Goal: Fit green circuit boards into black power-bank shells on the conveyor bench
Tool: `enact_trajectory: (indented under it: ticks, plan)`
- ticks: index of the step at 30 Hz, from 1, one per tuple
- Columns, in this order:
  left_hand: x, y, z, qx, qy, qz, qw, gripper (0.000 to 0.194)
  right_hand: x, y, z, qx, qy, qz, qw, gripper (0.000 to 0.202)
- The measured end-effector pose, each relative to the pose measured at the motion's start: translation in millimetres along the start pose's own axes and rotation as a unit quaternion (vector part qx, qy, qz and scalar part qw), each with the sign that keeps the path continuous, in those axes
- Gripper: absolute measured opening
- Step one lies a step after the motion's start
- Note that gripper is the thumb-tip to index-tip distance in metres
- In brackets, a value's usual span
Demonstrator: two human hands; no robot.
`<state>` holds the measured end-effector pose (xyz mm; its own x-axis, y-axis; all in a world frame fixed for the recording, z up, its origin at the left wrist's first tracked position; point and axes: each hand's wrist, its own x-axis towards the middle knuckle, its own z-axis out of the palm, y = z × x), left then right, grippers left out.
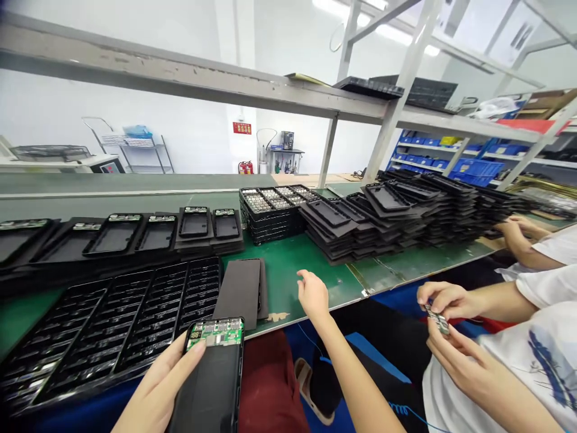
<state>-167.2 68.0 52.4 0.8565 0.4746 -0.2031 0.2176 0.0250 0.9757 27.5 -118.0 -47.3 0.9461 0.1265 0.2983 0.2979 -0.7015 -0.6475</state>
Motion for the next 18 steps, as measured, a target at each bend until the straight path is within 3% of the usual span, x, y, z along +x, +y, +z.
enact_trajectory:
  ticks: [5,8,12,18]
  plan:
    - [-2,-3,-5.2,-0.018,-0.017,-0.007,1.0,0.034,-3,-4,4,-0.007,-0.023,0.016,1.0,0.03]
    - [1,-8,-9.2,-0.065,-0.05,-0.062,0.995,0.041,-2,-1,11,0.013,-0.043,0.04,0.998,0.031]
    - [8,-18,-12.1,-0.132,-0.053,-0.164,0.976,0.053,2,11,20,0.028,-0.082,0.078,0.993,0.031]
    - [18,-23,-7.6,-0.16,-0.07,-0.212,0.962,0.054,0,16,19,-0.01,-0.117,0.094,0.989,0.031]
